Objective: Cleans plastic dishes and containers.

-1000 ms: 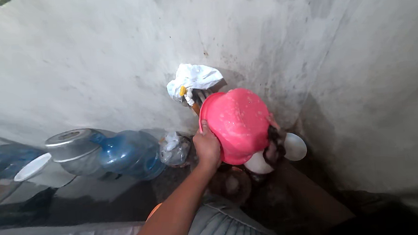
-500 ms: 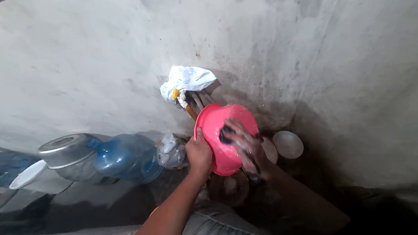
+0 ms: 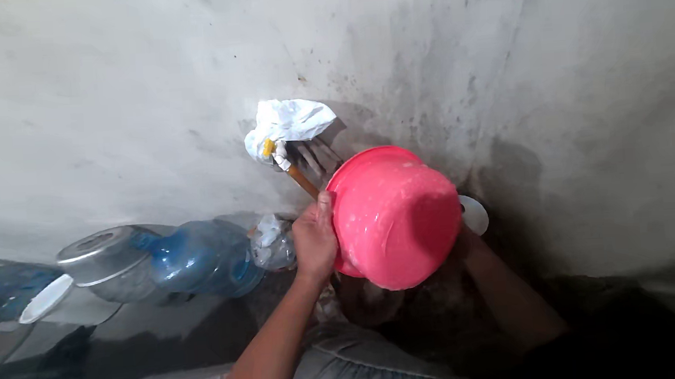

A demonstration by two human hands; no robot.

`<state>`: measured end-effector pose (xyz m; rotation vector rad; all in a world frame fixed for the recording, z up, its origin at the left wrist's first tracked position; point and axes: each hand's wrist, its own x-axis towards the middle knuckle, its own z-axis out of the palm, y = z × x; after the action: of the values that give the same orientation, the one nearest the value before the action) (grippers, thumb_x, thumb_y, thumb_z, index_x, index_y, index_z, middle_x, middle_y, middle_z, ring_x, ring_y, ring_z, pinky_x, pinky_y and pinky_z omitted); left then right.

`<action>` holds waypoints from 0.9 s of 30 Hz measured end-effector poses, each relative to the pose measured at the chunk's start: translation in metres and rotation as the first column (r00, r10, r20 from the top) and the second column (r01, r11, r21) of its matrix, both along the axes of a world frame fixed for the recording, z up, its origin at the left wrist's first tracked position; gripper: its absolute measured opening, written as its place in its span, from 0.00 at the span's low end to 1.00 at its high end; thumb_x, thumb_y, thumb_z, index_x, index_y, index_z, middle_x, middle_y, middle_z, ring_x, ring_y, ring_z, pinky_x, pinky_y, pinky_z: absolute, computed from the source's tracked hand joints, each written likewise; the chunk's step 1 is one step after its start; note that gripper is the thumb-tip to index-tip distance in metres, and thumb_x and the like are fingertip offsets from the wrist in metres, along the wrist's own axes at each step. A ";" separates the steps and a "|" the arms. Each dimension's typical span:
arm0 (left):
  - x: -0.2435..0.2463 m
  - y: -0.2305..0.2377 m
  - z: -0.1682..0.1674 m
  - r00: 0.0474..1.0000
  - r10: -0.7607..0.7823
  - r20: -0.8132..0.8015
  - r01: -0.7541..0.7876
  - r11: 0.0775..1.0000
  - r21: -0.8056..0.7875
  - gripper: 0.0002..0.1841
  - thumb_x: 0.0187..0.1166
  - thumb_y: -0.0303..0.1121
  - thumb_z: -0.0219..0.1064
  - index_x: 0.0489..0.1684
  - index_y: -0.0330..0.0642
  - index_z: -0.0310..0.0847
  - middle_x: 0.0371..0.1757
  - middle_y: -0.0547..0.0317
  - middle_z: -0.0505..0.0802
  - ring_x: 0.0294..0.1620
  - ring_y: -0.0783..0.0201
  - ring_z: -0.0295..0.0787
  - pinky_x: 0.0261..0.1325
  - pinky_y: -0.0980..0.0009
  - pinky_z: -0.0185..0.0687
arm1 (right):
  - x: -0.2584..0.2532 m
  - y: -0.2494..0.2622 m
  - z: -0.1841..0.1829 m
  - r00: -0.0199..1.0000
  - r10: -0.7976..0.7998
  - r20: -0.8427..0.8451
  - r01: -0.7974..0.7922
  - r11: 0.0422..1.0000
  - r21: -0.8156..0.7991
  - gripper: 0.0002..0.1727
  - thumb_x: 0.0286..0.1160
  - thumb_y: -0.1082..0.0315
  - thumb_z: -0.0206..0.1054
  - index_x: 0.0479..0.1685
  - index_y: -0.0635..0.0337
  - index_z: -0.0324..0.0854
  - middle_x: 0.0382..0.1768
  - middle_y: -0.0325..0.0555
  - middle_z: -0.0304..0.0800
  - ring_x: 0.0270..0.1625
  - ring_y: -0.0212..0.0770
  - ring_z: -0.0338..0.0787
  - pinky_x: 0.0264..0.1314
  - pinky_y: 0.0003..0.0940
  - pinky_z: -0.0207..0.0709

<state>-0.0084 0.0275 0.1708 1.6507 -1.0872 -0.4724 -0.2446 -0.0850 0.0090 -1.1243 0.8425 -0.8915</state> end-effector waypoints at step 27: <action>0.021 -0.004 -0.050 0.990 0.048 -0.134 0.046 0.782 0.621 0.20 0.77 0.25 0.70 0.66 0.39 0.70 0.47 0.46 0.90 0.39 0.57 0.93 0.41 0.59 0.93 | -0.043 -0.152 -0.160 0.286 0.033 -0.958 -0.339 0.938 -0.069 0.34 0.67 0.66 0.79 0.78 0.60 0.76 0.78 0.71 0.72 0.79 0.76 0.72 0.73 0.78 0.69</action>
<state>0.0129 0.0235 0.1208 2.1491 -0.8629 -1.0216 -0.2878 -0.2367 -0.1505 -2.0205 1.5444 0.0254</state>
